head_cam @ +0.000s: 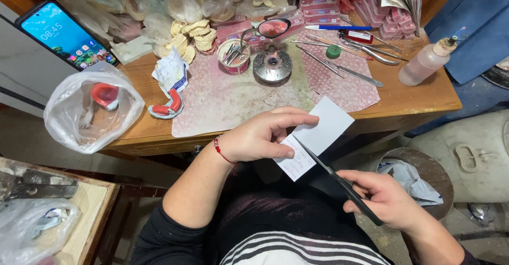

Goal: Assemble and detail dental prosthetic molds using a probe and write labels

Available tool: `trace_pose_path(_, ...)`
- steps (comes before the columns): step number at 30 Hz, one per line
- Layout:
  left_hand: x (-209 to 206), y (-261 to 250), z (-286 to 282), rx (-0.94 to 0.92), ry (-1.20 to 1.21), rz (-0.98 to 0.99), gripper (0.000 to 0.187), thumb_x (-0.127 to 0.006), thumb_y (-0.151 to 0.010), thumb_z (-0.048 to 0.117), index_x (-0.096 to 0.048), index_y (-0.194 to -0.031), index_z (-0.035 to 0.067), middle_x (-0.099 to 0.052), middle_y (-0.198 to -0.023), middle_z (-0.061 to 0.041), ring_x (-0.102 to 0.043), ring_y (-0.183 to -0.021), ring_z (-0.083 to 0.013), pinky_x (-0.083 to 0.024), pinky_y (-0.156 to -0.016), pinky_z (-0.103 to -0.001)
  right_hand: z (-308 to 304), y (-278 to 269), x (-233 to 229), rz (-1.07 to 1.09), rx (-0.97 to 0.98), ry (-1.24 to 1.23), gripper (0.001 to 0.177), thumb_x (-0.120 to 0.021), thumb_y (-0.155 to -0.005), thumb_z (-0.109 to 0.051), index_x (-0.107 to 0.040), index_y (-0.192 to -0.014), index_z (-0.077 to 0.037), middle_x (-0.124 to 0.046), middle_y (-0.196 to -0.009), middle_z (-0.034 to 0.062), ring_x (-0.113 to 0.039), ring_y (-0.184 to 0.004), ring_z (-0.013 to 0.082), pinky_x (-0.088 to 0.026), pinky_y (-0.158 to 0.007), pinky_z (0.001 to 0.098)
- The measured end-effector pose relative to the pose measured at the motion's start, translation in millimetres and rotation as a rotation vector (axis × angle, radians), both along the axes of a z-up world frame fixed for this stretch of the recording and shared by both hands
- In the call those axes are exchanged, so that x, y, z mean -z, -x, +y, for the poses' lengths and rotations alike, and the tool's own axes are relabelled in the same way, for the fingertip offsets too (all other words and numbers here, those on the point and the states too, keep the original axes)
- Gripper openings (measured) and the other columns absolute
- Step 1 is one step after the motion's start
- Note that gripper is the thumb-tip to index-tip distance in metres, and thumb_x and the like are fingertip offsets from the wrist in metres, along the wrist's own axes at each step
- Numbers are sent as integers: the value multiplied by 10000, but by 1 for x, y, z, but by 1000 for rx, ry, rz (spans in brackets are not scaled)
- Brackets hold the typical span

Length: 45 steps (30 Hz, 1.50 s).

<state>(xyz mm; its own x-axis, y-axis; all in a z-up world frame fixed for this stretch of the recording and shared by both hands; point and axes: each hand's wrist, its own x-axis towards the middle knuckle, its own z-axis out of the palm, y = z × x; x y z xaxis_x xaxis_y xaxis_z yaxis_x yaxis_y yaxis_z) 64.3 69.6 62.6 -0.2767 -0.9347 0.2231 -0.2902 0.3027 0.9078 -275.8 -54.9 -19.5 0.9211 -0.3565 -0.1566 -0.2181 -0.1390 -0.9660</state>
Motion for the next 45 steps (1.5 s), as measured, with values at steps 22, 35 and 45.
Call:
trace_pose_path(22, -120, -200, -25, -557, 33, -896, 767, -771, -702, 42, -582, -1444, 41, -507, -1534, -135, -499, -1369, -279, -367, -1124, -387, -61, 103, 63, -6, 345, -100, 944, -994, -471, -233, -742, -1341, 31, -938, -931, 184, -777, -844, 224, -556, -801, 372)
trace_pose_path(35, -138, -201, -124, -452, -650, -1051, 755, -746, -743, 135, -587, -1456, 327, -564, -1521, 69, -515, -1387, -176, -377, -1143, -303, -92, 155, 81, -126, 430, 56, 882, -879, -646, -77, -609, -1479, 28, -749, -704, 93, -563, -642, 182, -413, -616, 286)
trace_pose_path(45, -135, -200, -131, -462, -734, -1058, 673, -710, -777, 111, -643, -1390, 380, -569, -1469, 64, -549, -1250, -211, -441, -1000, -331, -91, 130, 61, -263, 528, 19, 777, -712, -647, 111, -563, -1408, 151, -181, -791, -12, -322, -556, 146, -288, -562, 292)
